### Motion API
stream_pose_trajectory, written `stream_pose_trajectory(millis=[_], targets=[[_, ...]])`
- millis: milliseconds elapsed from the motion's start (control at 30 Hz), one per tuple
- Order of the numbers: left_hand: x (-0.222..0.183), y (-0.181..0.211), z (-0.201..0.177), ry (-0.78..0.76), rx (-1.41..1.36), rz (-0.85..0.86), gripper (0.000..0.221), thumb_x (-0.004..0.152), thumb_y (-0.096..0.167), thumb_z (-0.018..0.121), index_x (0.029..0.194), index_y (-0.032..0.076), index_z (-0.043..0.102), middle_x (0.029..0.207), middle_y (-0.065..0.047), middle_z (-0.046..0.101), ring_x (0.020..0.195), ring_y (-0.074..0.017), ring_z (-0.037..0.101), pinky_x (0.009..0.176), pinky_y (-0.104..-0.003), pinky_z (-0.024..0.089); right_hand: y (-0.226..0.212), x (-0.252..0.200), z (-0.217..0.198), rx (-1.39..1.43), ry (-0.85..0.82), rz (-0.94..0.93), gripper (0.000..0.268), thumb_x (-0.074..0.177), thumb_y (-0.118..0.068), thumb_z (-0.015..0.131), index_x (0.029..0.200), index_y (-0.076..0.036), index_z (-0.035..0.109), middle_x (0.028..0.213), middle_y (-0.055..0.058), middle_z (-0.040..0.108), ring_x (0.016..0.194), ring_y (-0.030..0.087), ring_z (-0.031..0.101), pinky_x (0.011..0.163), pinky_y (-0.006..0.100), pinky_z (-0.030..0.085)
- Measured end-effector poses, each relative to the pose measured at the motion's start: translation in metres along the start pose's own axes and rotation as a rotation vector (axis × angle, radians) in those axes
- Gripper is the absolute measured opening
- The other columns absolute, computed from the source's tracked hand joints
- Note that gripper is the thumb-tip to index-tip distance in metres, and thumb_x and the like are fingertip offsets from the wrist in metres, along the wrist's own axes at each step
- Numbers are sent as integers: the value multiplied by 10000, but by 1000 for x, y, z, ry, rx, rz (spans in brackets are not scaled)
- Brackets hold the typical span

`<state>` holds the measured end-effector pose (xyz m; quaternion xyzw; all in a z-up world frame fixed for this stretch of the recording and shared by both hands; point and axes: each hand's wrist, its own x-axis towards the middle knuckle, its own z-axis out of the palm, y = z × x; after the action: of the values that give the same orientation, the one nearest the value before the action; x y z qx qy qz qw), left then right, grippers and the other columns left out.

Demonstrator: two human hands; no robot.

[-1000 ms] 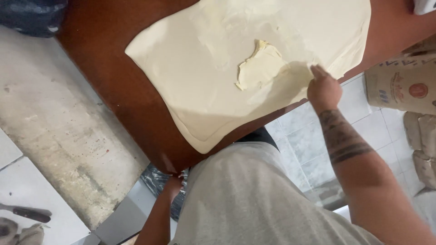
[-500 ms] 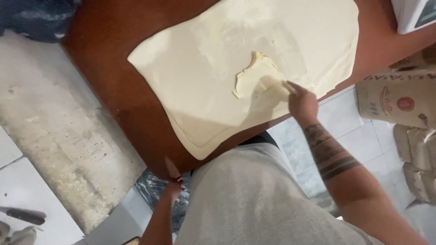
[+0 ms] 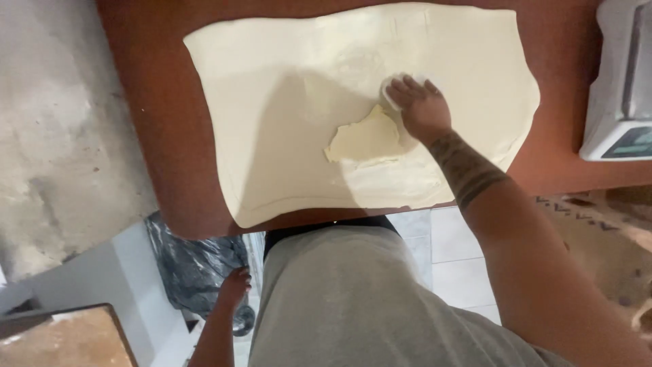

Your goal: Spreading butter onto a large sheet of dough on a production table

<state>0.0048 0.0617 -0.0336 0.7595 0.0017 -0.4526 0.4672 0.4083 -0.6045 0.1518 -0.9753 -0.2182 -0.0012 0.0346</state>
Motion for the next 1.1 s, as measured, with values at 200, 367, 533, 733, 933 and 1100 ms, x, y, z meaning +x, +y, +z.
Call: stream_pose_trajectory(millis=[200, 367, 533, 733, 933, 1100], targets=[[7, 62, 83, 408, -454, -409, 414, 1073, 143, 451, 1435, -23, 564, 1048, -220, 734, 902, -281, 759, 776, -352, 595, -23, -127, 1, -22, -108, -60, 639, 799, -166, 623, 1425, -289, 633, 1521, -50, 588, 1435, 228, 519, 1105, 543, 476], [5, 120, 121, 284, 281, -414, 450, 1057, 199, 517, 1492, 83, 518, 1185, -109, 760, 1020, -188, 783, 842, -248, 614, 2, -134, -33, -39, -195, -160, 522, 814, -164, 586, 1295, -339, 690, 1365, -113, 681, 1320, 124, 616, 1142, 487, 470], [4, 148, 147, 561, -365, -730, 415, 1018, 412, 541, 1425, 349, 591, 1261, 28, 749, 966, -148, 784, 752, -278, 584, 46, -20, -33, -24, 41, -196, 429, 907, -145, 612, 1266, -340, 741, 1384, -111, 716, 1295, 117, 666, 1086, 440, 512], [-14, 212, 146, 323, 24, -669, 501, 1075, 225, 433, 1569, 143, 448, 1306, -133, 733, 1057, -262, 787, 869, -296, 596, 30, -16, 21, -147, -46, -212, 283, 977, -259, 589, 1201, -346, 738, 1329, -143, 715, 1281, 157, 660, 1009, 500, 511], [9, 206, 158, 633, -475, -754, 452, 1066, 398, 456, 1496, 290, 545, 1356, -52, 703, 1082, -212, 753, 900, -366, 570, -12, -145, -34, -204, -135, -304, 377, 838, -261, 607, 1184, -390, 685, 1334, -174, 662, 1336, 107, 590, 975, 398, 551], [29, 167, 167, 556, -314, -632, 454, 1121, 259, 384, 1550, 147, 482, 1322, -137, 718, 1074, -237, 760, 962, -336, 547, 6, -110, -65, 117, -369, -14, 473, 873, -209, 561, 1300, -379, 671, 1249, -54, 715, 1212, 241, 655, 964, 463, 560]])
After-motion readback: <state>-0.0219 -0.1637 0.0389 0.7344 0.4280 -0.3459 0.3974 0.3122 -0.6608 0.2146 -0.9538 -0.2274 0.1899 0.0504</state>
